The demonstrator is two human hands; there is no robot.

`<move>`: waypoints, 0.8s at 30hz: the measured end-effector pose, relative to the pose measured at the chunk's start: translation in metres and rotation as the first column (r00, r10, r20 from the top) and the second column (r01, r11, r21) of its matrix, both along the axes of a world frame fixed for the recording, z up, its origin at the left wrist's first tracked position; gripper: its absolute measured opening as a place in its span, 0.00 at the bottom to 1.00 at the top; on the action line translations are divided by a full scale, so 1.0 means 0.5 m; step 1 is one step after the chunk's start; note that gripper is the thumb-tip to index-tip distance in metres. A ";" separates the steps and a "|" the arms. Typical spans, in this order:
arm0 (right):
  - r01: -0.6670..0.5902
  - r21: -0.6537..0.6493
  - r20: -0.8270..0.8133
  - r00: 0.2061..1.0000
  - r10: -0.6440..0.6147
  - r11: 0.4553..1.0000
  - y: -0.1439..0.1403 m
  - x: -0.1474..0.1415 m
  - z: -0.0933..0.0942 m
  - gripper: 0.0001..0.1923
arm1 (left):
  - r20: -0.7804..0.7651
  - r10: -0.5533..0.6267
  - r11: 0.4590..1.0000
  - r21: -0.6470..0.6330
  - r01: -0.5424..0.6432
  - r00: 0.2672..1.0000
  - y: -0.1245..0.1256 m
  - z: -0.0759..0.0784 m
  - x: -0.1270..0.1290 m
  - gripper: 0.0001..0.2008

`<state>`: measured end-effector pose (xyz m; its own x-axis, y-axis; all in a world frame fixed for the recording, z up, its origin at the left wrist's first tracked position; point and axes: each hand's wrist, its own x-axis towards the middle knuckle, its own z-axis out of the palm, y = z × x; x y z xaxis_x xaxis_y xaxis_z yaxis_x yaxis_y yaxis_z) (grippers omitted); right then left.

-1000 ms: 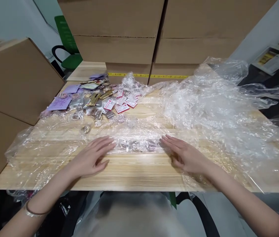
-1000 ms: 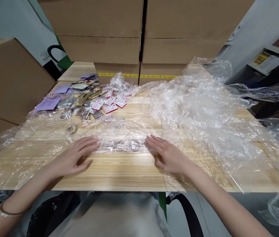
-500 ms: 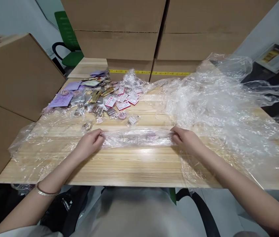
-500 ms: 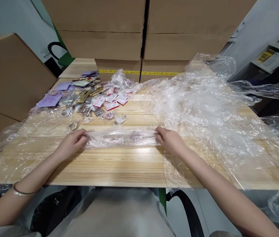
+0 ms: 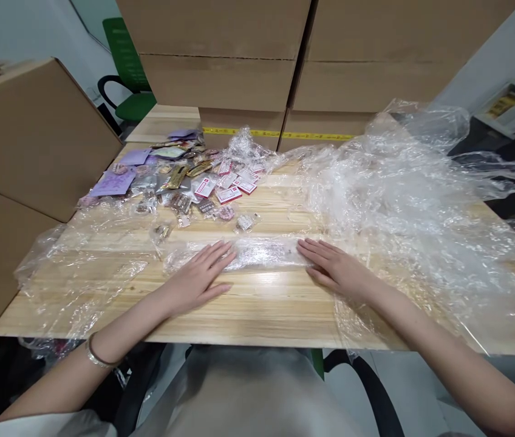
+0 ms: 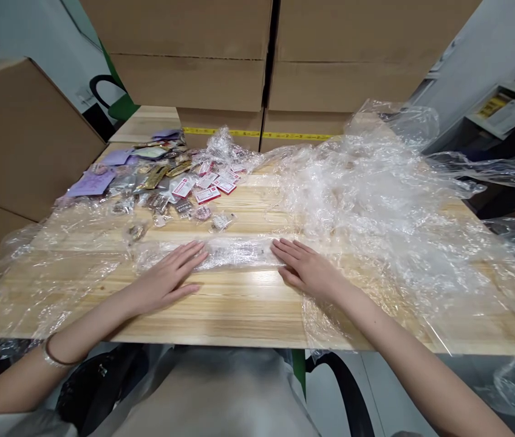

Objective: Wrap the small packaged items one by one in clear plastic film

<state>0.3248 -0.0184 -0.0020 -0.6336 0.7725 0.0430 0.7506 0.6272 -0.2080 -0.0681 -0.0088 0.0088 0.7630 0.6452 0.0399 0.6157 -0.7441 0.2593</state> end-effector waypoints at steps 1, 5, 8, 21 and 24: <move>0.031 0.023 0.028 0.999 -0.032 0.999 0.002 0.005 -0.009 0.29 | -0.017 0.022 1.000 -0.005 -0.022 1.000 -0.002 -0.006 0.001 0.34; 0.096 0.191 0.121 0.985 -0.120 0.977 0.016 0.033 -0.017 0.26 | -0.059 0.084 0.996 0.012 -0.084 0.995 -0.001 -0.023 -0.005 0.32; 0.033 0.262 0.179 0.980 -0.082 0.965 0.030 0.038 0.004 0.24 | -0.056 0.102 0.995 0.018 -0.101 0.993 0.006 -0.028 -0.009 0.29; 0.017 0.287 -0.094 0.996 0.010 0.958 -0.015 -0.201 0.059 0.37 | -0.086 0.277 0.959 0.077 -0.271 0.957 -0.004 -0.014 -0.047 0.28; -0.110 0.160 -0.092 0.988 0.126 0.981 -0.009 -0.260 0.004 0.35 | -0.095 0.299 0.925 0.272 -0.264 0.950 -0.009 0.005 -0.060 0.23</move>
<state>0.1945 -0.0227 0.0002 -0.7060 0.6719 0.2239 0.6495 0.7403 -0.1734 -0.0983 -0.0134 0.0113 0.5609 0.8156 0.1418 0.8249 -0.5651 -0.0126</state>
